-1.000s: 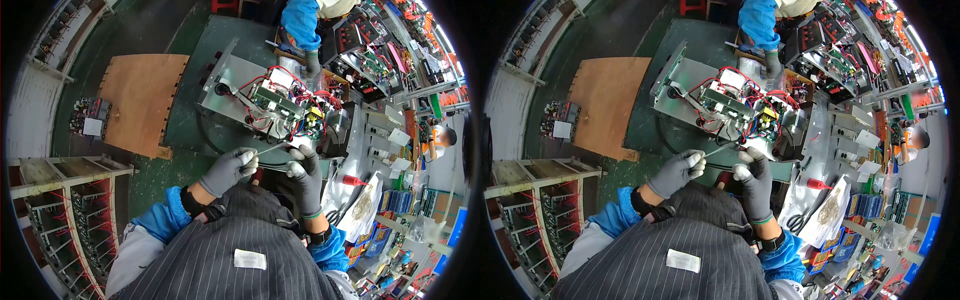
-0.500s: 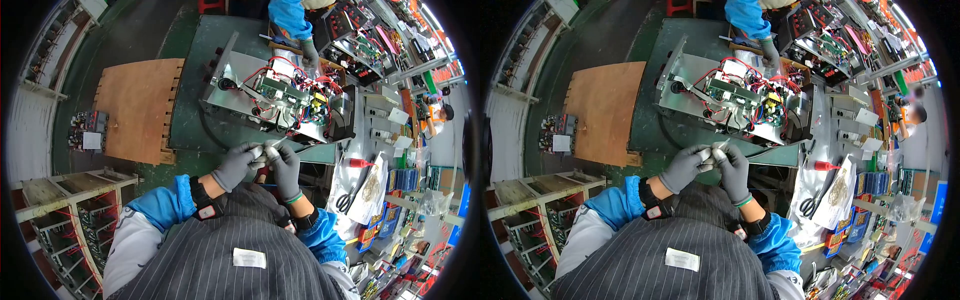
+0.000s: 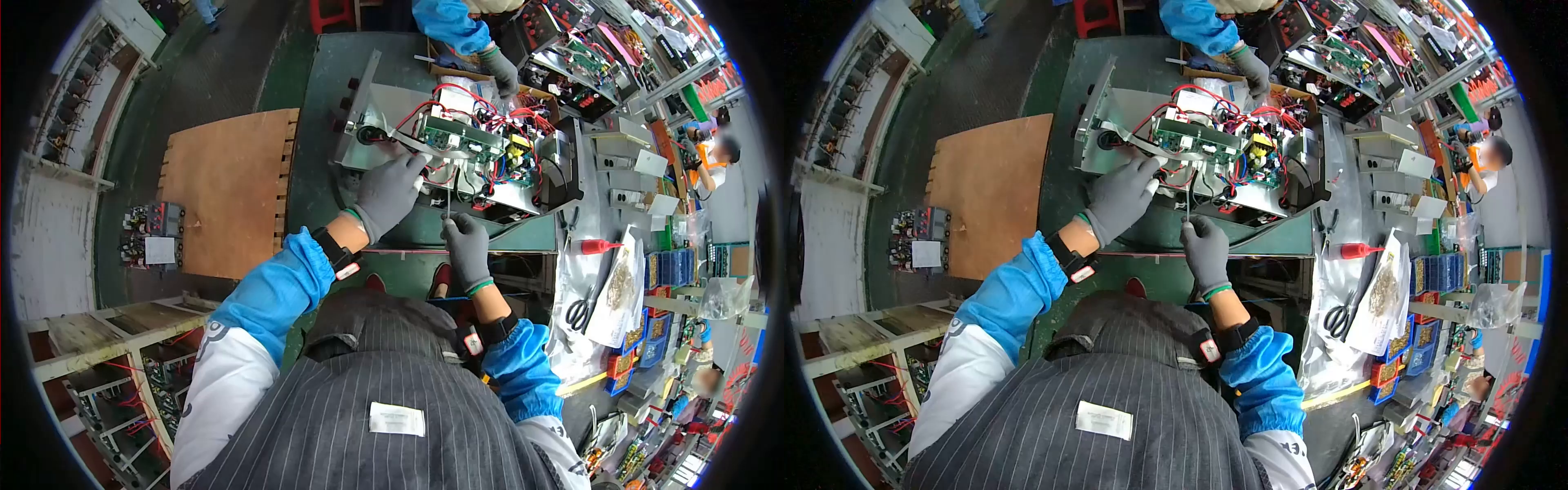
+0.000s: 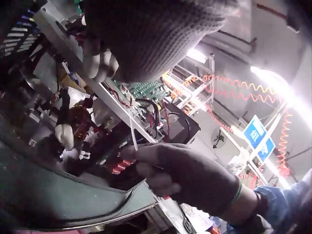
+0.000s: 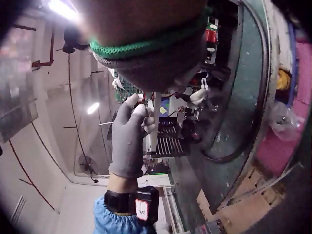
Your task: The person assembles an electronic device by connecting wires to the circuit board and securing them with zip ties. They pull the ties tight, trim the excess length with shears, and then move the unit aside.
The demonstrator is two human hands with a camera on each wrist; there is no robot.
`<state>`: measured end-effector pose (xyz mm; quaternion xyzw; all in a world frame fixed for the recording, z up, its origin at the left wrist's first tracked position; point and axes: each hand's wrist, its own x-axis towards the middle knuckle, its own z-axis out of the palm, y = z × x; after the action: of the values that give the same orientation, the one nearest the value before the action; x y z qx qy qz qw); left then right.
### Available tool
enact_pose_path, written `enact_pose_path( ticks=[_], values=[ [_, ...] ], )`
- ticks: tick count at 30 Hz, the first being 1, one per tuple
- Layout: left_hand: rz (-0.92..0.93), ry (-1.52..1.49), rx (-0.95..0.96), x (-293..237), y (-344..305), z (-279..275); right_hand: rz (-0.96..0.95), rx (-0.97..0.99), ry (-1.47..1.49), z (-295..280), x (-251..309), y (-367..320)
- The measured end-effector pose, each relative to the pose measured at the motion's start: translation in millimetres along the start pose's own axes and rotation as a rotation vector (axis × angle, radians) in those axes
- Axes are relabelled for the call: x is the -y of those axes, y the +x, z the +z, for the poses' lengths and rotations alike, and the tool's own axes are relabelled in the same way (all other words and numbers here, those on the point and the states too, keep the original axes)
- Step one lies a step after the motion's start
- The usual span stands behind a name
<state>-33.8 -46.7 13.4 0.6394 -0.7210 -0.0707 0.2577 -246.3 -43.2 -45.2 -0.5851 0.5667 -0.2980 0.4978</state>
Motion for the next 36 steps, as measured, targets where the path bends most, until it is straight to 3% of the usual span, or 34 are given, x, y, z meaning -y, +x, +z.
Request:
enact_pose_path(
  ticks=[7, 10, 12, 16, 18, 21, 23, 25, 27, 29, 31, 32, 34, 36],
  values=[
    [0.064, 0.042, 0.026, -4.0, -0.6, 7.4, -0.032, -0.002, 0.033, -0.1, 11.6, 10.4],
    [-0.036, 0.07, 0.009, -7.0, 3.1, 13.7, 0.056, 0.055, 0.023, -3.2, 37.6, 17.4],
    [-0.114, -0.079, -0.004, -3.3, 8.4, 18.8, 0.064, 0.074, 0.009, -1.6, 38.4, 22.8],
    [-0.056, -0.272, -0.005, 11.3, 18.8, 14.9, -0.03, 0.015, 0.013, 2.2, 40.0, 25.2],
    [-0.346, -0.826, 0.201, 10.3, 17.8, 9.1, -0.049, 0.005, 0.052, 5.8, 44.9, 23.7],
    [-0.353, -0.823, 0.212, 6.7, 16.6, 3.7, -0.061, 0.003, 0.13, 12.4, 40.9, 21.5],
    [-0.281, -0.664, 0.175, 9.5, 12.8, 9.9, -0.111, -0.034, 0.21, 19.0, 30.7, 21.8],
    [-0.028, -0.325, -0.113, 9.1, 7.7, 14.9, -0.156, -0.065, 0.23, 28.4, 27.2, 21.2],
    [-0.081, -0.328, -0.105, 3.7, 4.1, 18.9, -0.286, -0.242, 0.247, 36.4, 27.1, 22.1],
    [-0.135, -0.336, -0.092, 0.3, 5.3, 20.1, -0.222, -0.181, 0.226, 31.5, 26.3, 23.6],
    [-0.316, -0.545, 0.075, -6.8, 9.4, 12.0, -0.019, 0.106, 0.467, 24.5, 32.1, 27.4],
    [-0.315, -0.542, 0.074, -6.5, 10.4, 10.5, -0.021, 0.106, 0.47, 21.8, 34.7, 29.6],
    [-0.321, -0.53, 0.139, -1.6, 10.5, 9.5, 0.028, 0.302, 0.71, 18.9, 38.5, 33.0],
    [-0.343, -0.56, 0.14, -0.7, 9.4, 10.4, 0.07, 0.322, 0.795, 19.3, 40.9, 34.0]
  ],
)
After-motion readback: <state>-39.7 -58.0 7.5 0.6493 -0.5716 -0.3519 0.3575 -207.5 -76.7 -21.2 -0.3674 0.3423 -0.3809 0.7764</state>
